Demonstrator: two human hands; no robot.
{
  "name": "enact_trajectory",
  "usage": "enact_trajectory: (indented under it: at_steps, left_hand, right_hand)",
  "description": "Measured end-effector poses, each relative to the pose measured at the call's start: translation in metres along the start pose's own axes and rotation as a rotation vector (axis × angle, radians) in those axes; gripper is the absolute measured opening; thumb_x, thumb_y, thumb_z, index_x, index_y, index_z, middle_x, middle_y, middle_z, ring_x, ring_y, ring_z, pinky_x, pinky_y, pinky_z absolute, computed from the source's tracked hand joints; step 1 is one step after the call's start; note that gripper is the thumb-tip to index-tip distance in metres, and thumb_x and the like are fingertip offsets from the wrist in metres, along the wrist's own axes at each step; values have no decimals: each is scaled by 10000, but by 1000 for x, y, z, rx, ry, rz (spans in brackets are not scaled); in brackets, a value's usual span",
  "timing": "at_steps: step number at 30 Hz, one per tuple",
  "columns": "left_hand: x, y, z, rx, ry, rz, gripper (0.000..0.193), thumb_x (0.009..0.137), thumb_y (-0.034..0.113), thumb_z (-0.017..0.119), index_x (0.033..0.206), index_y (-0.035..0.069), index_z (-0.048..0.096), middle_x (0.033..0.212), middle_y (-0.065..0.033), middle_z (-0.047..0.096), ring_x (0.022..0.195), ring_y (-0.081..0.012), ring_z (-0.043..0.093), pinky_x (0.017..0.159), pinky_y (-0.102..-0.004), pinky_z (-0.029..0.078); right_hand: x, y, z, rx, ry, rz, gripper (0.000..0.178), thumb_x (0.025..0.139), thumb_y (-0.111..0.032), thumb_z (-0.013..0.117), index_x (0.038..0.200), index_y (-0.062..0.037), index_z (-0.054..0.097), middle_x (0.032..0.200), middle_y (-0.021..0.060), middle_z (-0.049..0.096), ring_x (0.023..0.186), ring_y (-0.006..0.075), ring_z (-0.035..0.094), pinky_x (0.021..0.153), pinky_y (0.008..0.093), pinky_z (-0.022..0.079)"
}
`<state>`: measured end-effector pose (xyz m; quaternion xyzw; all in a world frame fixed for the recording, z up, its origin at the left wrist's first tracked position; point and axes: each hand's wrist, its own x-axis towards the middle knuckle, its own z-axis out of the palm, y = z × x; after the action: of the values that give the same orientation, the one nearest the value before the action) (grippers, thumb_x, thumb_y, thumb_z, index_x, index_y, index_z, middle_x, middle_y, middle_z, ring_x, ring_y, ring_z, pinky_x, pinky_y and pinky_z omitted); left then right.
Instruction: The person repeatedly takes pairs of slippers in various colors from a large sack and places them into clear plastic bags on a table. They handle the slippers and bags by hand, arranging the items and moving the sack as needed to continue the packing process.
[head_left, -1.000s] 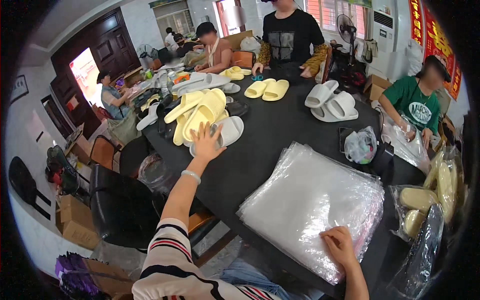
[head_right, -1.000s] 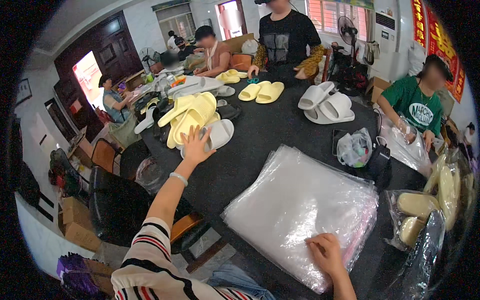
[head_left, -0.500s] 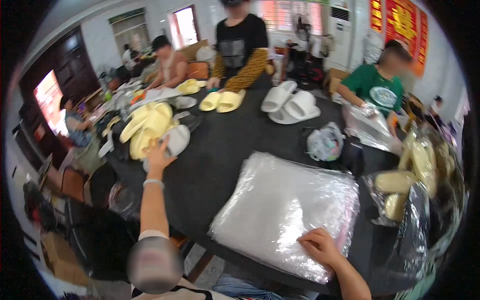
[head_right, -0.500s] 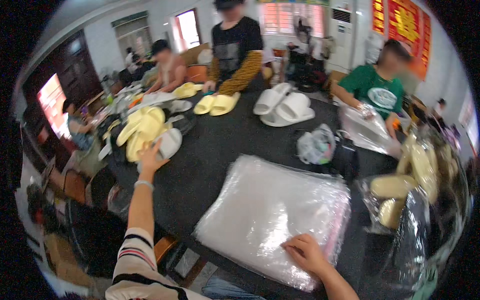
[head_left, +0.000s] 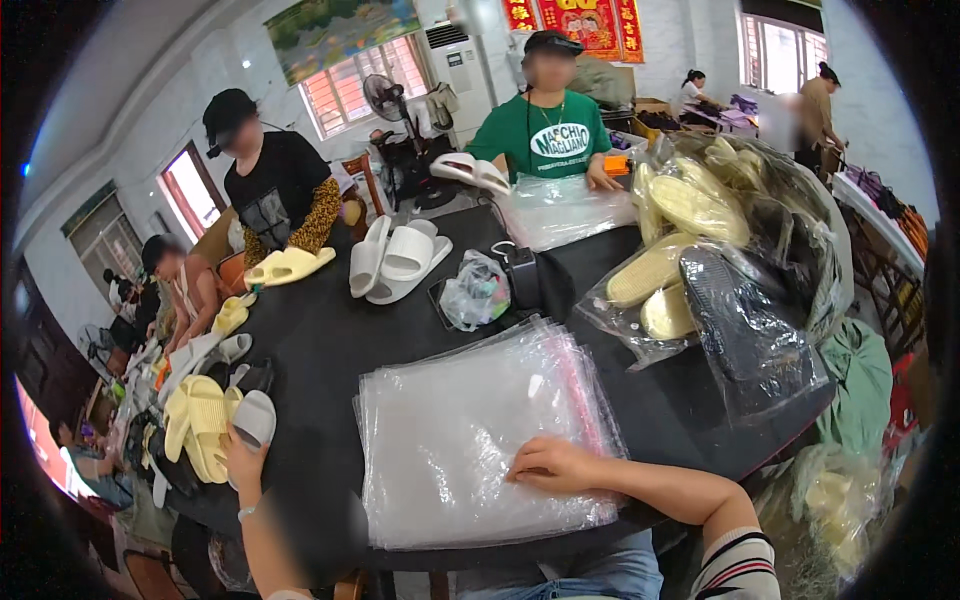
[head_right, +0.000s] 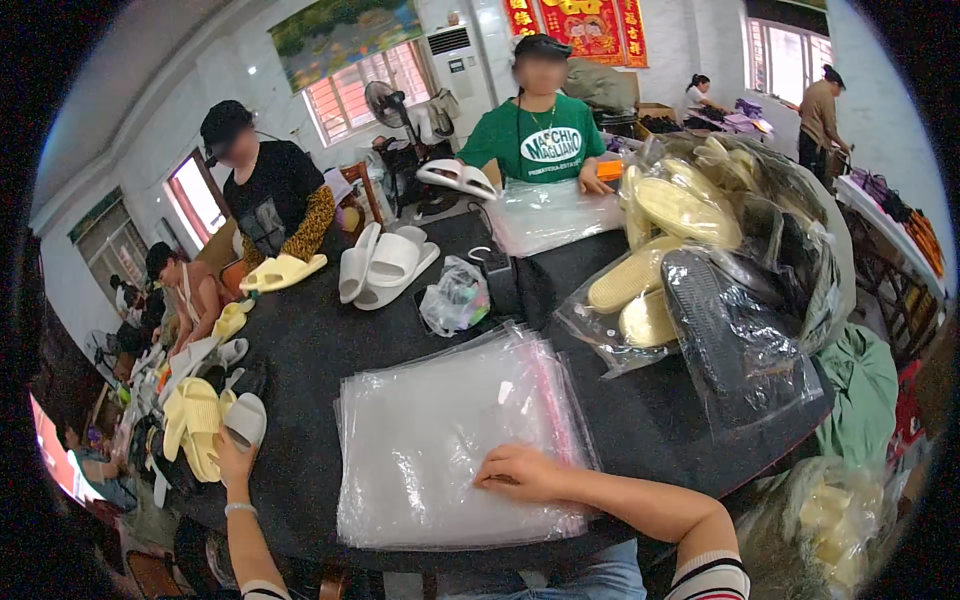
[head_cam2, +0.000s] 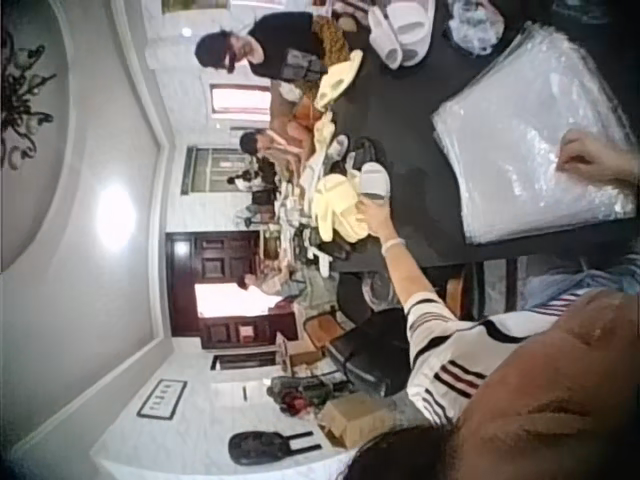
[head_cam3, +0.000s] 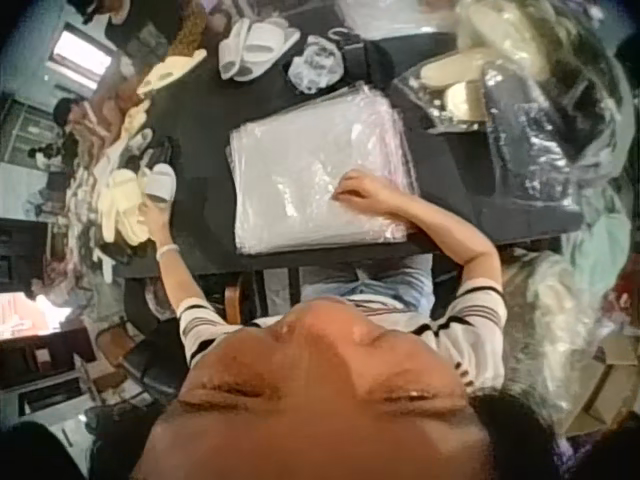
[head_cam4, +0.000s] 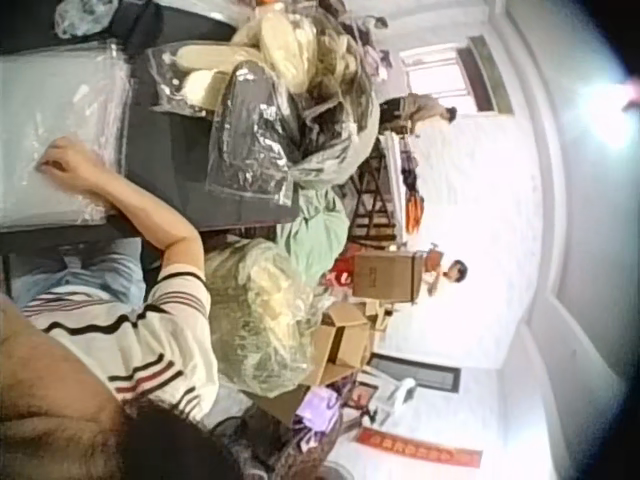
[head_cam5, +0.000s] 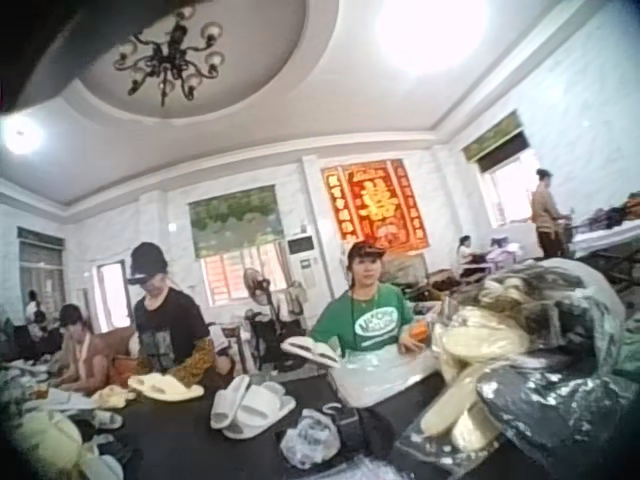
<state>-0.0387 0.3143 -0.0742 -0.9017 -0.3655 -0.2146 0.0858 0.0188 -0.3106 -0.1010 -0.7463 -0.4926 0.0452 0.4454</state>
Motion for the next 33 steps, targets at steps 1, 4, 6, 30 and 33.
enact_trajectory:
  at_steps: [1, 4, 6, 30, 33]
  left_hand:
    - [0, 1, -3, 31, 20, -34, 1058, 653, 325, 835, 1471, 75, 213, 1460, -248, 311, 1344, -405, 311, 1085, -582, 242]
    - [-19, 36, -14, -223, 132, 42, 979, 722, 349, 785, 1467, 47, 227, 1469, -326, 223, 1356, -464, 252, 1089, -561, 238]
    - [-37, 62, -11, -334, 116, 164, 926, 760, 346, 756, 1455, 8, 246, 1476, -342, 194, 1364, -481, 225, 1103, -523, 235]
    - [-169, 260, -39, -360, -281, 837, 634, 906, 456, 508, 1434, 124, 394, 1515, -159, 304, 1409, -384, 223, 1116, -616, 83]
    - [-169, 253, -37, -299, -293, 842, 646, 919, 453, 485, 1465, 139, 339, 1524, -147, 293, 1412, -385, 222, 1111, -618, 92]
  right_hand:
    - [1, -2, 0, 1, -7, 5, 155, 889, -188, 622, 989, -87, 685, 959, 78, 640, 965, 259, 588, 851, 375, 456]
    - [2, -4, 1, -6, -33, -5, 220, 881, -249, 632, 1033, -94, 671, 996, 88, 626, 982, 271, 578, 874, 382, 442]
    - [0, -7, -3, -51, -61, -67, 317, 877, -332, 633, 1089, -97, 653, 1057, 99, 607, 1022, 279, 560, 909, 391, 421]
    - [-19, -13, 11, -467, -287, -328, 677, 825, -647, 499, 1419, -338, 403, 1527, 121, 287, 1418, 356, 218, 1055, 679, 175]
    - [-12, -16, -2, -379, -373, -326, 565, 877, -510, 541, 1383, -267, 475, 1494, 136, 348, 1391, 350, 285, 1087, 599, 230]
